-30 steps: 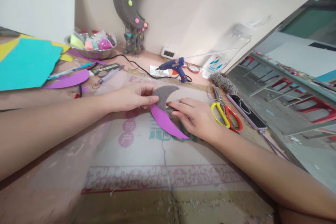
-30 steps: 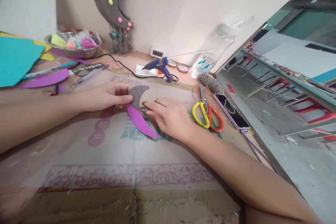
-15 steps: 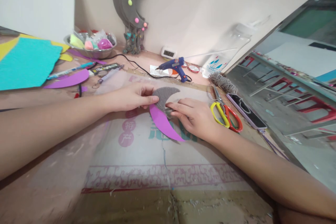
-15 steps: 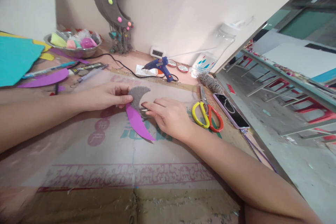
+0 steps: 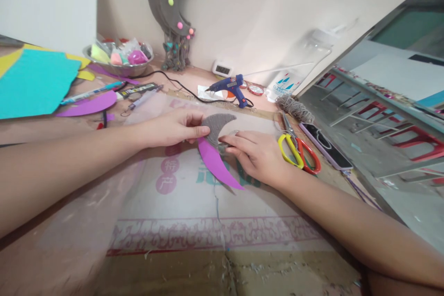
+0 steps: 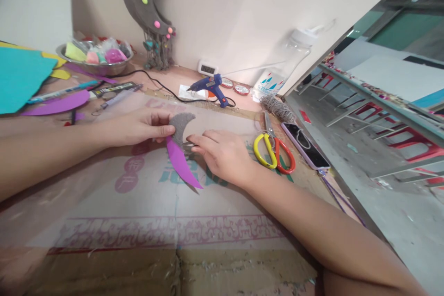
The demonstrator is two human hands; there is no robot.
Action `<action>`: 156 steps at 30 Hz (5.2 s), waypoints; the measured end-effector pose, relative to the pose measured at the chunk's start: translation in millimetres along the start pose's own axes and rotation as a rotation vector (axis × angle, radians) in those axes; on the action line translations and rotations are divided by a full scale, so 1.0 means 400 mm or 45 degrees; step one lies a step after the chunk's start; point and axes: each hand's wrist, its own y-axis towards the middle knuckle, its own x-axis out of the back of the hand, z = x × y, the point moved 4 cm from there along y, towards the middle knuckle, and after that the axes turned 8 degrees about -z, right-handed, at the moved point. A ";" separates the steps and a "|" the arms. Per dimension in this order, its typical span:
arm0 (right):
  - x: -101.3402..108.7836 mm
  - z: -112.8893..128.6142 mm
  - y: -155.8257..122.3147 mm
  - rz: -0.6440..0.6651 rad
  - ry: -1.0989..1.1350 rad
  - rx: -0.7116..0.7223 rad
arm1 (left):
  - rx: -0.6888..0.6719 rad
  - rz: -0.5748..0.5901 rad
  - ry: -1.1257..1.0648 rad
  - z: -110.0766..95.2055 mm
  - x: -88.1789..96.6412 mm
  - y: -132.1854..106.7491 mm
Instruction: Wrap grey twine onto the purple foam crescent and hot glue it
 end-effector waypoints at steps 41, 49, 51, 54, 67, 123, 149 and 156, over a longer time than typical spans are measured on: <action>0.003 -0.020 0.004 -0.003 0.241 -0.271 | 0.074 -0.049 -0.016 0.003 0.000 -0.002; -0.036 -0.098 -0.002 -0.053 0.380 -0.713 | 0.050 -0.099 0.034 -0.005 0.006 0.000; -0.047 -0.099 -0.004 0.009 0.411 -0.711 | 0.049 -0.109 0.035 -0.005 0.007 0.000; -0.040 -0.100 0.004 0.016 0.341 -0.599 | 0.075 -0.114 0.001 -0.007 0.007 -0.001; 0.011 -0.271 0.011 -0.029 -0.162 -0.372 | 0.116 -0.138 -0.080 -0.021 0.004 -0.004; 0.115 -0.099 0.055 0.074 -0.133 -0.368 | 0.072 -0.679 -0.359 -0.024 0.019 0.001; -0.058 -0.403 0.183 0.063 0.303 -1.105 | 0.058 -0.551 -0.187 -0.020 0.018 0.002; 0.047 -0.295 0.109 -0.242 0.666 -1.026 | 0.084 -0.599 -0.202 -0.035 0.017 -0.003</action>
